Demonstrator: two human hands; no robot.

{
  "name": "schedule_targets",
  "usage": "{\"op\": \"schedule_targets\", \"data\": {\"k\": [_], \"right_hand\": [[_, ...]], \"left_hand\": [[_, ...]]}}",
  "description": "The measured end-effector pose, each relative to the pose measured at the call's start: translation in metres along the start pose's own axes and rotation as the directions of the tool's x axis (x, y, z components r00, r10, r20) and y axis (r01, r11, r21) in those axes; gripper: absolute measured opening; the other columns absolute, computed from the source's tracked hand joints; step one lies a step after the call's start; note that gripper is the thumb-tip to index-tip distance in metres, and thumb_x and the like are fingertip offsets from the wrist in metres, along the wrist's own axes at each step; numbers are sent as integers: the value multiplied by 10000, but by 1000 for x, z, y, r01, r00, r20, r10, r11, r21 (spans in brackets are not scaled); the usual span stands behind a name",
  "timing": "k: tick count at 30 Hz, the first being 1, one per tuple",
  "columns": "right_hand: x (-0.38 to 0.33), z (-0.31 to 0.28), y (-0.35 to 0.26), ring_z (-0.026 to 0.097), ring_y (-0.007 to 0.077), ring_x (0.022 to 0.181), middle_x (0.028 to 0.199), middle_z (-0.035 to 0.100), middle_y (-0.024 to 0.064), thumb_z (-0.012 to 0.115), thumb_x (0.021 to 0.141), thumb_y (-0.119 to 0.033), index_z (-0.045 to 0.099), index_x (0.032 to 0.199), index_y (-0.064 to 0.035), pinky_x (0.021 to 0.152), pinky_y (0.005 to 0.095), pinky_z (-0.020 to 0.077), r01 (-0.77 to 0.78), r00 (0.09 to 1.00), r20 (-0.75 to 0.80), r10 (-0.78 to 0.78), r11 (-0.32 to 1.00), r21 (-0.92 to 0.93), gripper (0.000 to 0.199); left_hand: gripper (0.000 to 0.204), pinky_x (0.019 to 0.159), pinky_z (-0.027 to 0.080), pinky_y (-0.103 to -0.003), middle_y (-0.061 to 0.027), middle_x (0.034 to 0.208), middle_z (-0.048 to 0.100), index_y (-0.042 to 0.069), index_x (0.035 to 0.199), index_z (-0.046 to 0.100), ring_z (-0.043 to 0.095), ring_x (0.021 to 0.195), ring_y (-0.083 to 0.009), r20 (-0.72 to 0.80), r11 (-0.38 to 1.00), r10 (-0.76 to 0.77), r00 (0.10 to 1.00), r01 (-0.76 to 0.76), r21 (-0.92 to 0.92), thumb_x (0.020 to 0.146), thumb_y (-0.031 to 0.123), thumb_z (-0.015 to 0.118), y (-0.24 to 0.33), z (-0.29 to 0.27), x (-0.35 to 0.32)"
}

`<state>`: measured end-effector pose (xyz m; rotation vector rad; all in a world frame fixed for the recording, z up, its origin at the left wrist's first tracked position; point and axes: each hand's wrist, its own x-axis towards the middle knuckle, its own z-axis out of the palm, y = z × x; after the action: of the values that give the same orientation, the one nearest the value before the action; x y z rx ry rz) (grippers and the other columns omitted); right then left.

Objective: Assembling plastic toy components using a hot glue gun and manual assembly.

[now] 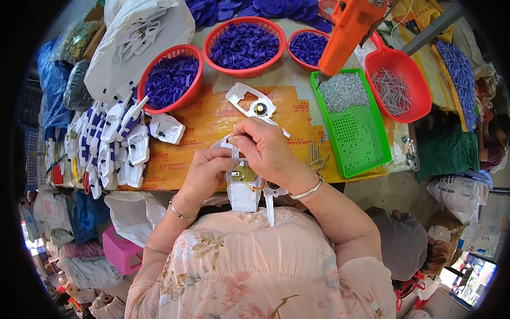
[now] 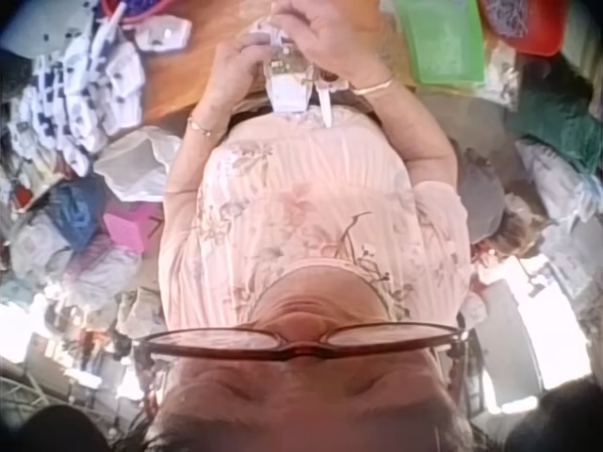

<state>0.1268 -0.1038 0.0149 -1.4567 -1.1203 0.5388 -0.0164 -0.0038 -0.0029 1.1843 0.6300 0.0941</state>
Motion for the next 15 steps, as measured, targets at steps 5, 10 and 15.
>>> {"op": "schedule_targets", "data": {"k": [5,10,15], "right_hand": [[1,0,0,533,147,600,707,574,73,591,835,-25,562,842,4,553,274,437,-2,1000,3,2,1000,18,42],[1,-4,1,422,16,592,695,510,-45,552,896,-61,551,889,-12,517,174,358,-229,973,92,211,936,269,50],[1,-4,5,456,28,634,714,525,-37,556,890,-51,555,884,-5,549,188,398,-161,985,86,149,974,158,47]], "left_hand": [[224,511,372,-194,-5,715,597,-29,898,670,480,574,-51,-3,987,-33,999,32,-158,810,78,493,3,2,0],[220,497,336,-192,20,672,562,-15,864,680,428,547,-35,14,993,-23,1000,24,-117,820,97,495,5,1,1],[224,496,337,-193,25,656,542,-18,868,679,427,546,-36,-10,995,-38,999,37,-89,825,106,498,9,4,0]]}}
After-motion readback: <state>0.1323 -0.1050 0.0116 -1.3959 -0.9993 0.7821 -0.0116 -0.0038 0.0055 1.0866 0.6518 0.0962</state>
